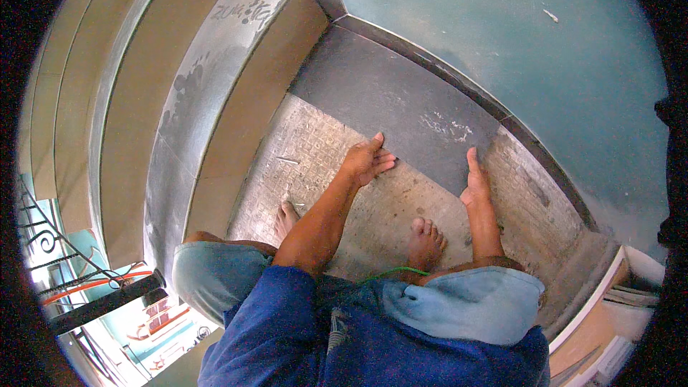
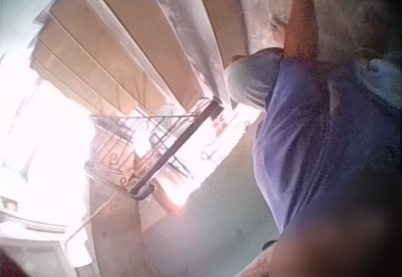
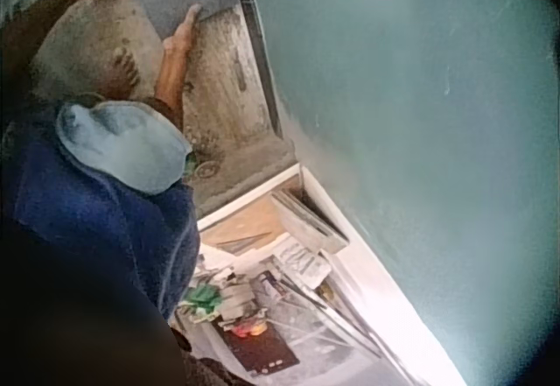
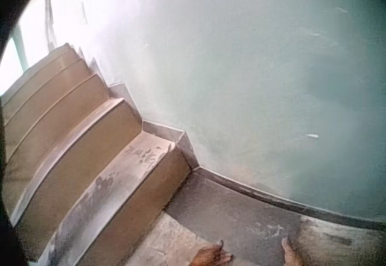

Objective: The person positions a rectangular tile on a curved stair tread, uses a green angle grinder to cut the tile, and repeatedly checks the fit by hand. The person also briefly handles a black cloth and a hammer during the process.

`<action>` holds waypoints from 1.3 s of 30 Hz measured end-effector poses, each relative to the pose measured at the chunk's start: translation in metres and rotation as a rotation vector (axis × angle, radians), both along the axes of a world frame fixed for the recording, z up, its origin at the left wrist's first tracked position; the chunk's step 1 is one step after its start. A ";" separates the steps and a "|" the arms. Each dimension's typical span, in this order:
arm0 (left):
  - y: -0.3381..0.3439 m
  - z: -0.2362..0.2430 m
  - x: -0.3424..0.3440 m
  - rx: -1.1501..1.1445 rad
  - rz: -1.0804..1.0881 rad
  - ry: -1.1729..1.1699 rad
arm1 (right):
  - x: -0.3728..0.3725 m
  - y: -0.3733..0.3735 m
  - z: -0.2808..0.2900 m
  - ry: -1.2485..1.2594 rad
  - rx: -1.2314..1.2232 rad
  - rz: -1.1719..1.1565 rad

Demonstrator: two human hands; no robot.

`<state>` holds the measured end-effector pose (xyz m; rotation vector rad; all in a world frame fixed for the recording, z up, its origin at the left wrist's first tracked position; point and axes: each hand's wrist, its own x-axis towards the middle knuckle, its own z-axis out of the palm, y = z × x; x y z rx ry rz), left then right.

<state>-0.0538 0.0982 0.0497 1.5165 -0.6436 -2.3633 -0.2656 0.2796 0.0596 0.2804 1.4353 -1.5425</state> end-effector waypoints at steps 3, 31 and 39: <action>0.001 -0.002 -0.001 -0.005 -0.008 -0.019 | -0.002 0.001 -0.001 -0.053 -0.016 0.018; 0.004 -0.008 0.006 -0.056 0.023 0.006 | 0.006 0.009 -0.037 0.244 0.193 0.023; -0.002 -0.005 0.005 0.026 0.010 -0.038 | 0.013 0.008 -0.012 0.209 0.176 -0.003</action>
